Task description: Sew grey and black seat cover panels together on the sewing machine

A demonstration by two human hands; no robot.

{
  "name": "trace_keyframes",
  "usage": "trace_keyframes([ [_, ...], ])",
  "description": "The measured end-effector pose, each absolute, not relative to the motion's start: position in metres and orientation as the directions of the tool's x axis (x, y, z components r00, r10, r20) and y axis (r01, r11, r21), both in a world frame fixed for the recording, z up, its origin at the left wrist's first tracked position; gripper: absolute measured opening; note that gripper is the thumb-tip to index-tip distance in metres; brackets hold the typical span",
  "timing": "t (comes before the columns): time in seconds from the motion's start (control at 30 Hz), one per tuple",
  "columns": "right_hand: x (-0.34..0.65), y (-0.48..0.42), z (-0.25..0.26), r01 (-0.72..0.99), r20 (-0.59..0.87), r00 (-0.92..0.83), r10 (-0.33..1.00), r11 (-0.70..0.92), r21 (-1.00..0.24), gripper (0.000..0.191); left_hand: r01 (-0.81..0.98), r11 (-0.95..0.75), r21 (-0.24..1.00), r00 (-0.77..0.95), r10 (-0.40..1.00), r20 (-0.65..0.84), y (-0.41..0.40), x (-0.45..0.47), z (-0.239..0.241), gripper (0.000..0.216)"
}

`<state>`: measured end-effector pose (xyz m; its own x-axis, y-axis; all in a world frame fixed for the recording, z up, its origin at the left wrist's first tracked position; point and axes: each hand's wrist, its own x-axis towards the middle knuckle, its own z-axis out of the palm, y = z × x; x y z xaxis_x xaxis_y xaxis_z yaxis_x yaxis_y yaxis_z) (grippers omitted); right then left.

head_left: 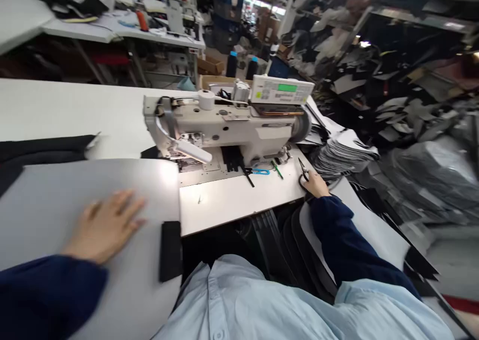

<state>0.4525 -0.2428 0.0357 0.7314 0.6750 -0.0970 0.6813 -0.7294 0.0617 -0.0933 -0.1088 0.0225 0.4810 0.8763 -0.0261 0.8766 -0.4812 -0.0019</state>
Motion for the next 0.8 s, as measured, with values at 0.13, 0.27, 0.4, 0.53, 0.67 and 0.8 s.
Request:
trace_keyframes([
  [0.13, 0.435, -0.227, 0.026, 0.779, -0.049, 0.623, 0.781, -0.614, 0.127, 0.036, 0.876, -0.48, -0.038, 0.473, 0.873, -0.122, -0.132, -0.099, 0.0, 0.048],
  [0.27, 0.368, -0.208, 0.007, 0.999, 0.08, 0.054, 0.995, -0.054, -0.004, 0.035, 0.861, -0.509, 0.007, 0.502, 0.845, -0.183, -0.125, -0.104, 0.011, 0.048],
  [0.4, 0.26, -0.184, -0.02, 0.808, 0.167, -0.532, 0.83, 0.557, -0.195, 0.039, 0.846, -0.533, 0.024, 0.508, 0.792, -0.34, -0.085, -0.084, 0.04, 0.041],
  [0.53, 0.199, -0.169, -0.036, 0.675, 0.16, -0.689, 0.707, 0.706, -0.214, 0.054, 0.858, -0.51, -0.058, 0.495, 0.852, -0.172, -0.04, -0.044, 0.046, 0.039],
  [0.67, 0.223, -0.194, -0.039, 0.653, 0.113, -0.731, 0.673, 0.738, -0.173, 0.06, 0.853, -0.51, -0.107, 0.506, 0.86, -0.066, -0.018, -0.024, 0.019, 0.043],
  [0.8, 0.273, -0.247, -0.028, 0.719, 0.167, -0.674, 0.719, 0.691, -0.073, 0.039, 0.869, -0.487, -0.081, 0.488, 0.873, -0.007, -0.008, -0.033, 0.002, 0.044],
])
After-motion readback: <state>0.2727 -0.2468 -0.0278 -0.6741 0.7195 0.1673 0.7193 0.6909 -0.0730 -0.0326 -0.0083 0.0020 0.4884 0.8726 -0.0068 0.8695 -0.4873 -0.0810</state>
